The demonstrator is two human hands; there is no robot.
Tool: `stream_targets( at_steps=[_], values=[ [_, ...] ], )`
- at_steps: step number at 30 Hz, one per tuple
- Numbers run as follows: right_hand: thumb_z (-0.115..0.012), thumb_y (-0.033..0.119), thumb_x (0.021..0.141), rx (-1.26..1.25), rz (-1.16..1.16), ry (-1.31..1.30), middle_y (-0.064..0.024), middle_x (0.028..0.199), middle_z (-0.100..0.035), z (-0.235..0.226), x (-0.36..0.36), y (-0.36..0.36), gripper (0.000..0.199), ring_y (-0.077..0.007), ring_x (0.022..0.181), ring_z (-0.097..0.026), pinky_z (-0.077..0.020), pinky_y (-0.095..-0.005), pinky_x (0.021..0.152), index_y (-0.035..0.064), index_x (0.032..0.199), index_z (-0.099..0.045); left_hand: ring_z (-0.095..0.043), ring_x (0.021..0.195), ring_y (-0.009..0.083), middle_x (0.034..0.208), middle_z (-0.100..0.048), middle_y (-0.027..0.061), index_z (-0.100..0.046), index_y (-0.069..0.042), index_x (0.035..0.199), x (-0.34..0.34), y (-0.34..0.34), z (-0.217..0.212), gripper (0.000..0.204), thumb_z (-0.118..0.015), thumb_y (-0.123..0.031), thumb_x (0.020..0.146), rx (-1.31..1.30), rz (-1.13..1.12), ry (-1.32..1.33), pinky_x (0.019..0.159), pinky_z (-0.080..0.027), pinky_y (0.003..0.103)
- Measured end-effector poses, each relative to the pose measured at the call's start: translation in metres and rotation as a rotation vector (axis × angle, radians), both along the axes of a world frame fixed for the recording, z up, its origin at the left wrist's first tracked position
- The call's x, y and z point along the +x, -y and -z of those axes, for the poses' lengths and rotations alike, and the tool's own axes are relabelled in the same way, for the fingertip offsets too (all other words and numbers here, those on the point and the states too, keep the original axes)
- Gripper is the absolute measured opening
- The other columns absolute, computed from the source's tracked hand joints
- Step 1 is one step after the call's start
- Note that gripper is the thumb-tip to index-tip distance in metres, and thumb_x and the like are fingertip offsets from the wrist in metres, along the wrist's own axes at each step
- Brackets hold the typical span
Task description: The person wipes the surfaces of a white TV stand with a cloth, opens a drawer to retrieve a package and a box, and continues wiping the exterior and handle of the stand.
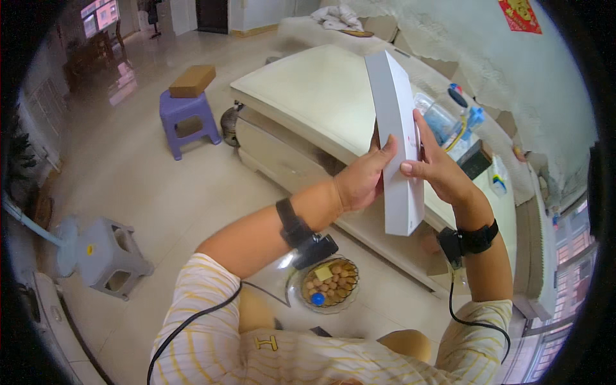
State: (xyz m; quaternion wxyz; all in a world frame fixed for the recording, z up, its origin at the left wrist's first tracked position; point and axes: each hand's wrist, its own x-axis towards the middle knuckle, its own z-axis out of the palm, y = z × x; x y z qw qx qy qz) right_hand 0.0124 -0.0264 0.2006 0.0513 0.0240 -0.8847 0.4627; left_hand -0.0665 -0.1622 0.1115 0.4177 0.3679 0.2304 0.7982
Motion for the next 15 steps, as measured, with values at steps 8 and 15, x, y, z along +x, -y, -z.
stream_targets(
  at_steps=[8,15],
  values=[
    [-0.069,0.043,0.066,-0.306,-0.041,0.209,-0.0178,0.145,-0.029,0.001,0.039,-0.011,0.111,-0.0261,0.127,-0.035,-0.0320,-0.0350,0.104,0.0068,0.151,-0.007,-0.036,0.128,0.0232,0.137,-0.038,0.0072,0.007,-0.028,0.150,0.038,-0.013,0.020,0.087,-0.055,-0.047,0.092,-0.001,-0.083,0.122,0.093,-0.044,0.047],
    [-0.069,0.049,0.064,-0.340,-0.112,0.191,-0.0171,0.143,-0.034,0.009,0.033,0.003,0.112,-0.0239,0.128,-0.037,-0.0287,-0.0354,0.106,0.0045,0.150,-0.012,-0.041,0.120,0.0225,0.129,-0.042,0.0088,0.005,-0.026,0.151,0.033,0.005,0.027,0.090,-0.058,-0.033,0.087,-0.050,-0.153,0.056,0.091,-0.046,0.048]
  ],
)
